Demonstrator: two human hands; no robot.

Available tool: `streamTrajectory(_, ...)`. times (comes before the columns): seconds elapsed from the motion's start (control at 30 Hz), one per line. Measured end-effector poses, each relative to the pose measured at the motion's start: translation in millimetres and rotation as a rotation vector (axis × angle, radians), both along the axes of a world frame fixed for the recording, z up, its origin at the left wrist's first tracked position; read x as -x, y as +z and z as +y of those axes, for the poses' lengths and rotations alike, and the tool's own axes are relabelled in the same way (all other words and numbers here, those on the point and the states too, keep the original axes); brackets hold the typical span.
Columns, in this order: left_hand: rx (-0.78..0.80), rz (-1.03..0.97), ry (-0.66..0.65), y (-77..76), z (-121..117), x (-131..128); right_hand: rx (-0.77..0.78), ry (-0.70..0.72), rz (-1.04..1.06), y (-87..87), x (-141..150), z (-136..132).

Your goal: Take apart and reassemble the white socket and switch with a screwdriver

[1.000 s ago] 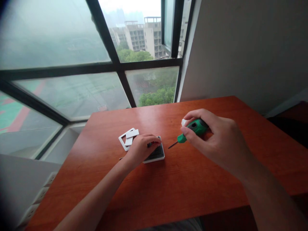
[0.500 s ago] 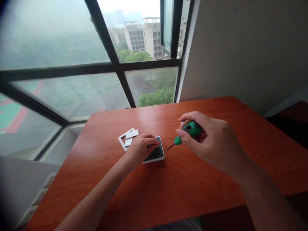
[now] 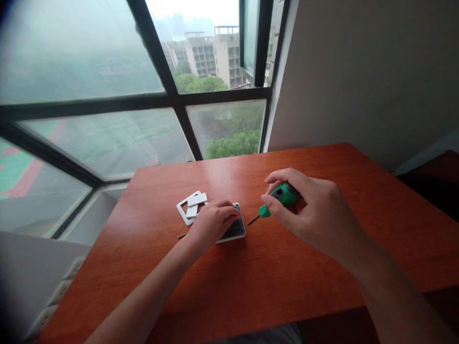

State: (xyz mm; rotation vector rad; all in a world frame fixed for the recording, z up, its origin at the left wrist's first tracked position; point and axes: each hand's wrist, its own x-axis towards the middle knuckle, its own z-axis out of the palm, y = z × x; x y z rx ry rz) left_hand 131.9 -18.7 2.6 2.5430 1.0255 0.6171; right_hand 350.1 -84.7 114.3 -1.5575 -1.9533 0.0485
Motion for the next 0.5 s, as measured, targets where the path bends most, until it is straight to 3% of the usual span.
streamTrajectory(0.5, 0.003, 0.0, 0.02, -5.3, -2.4, -2.3, 0.013, 0.019, 0.011, -2.8, 0.7, -0.4)
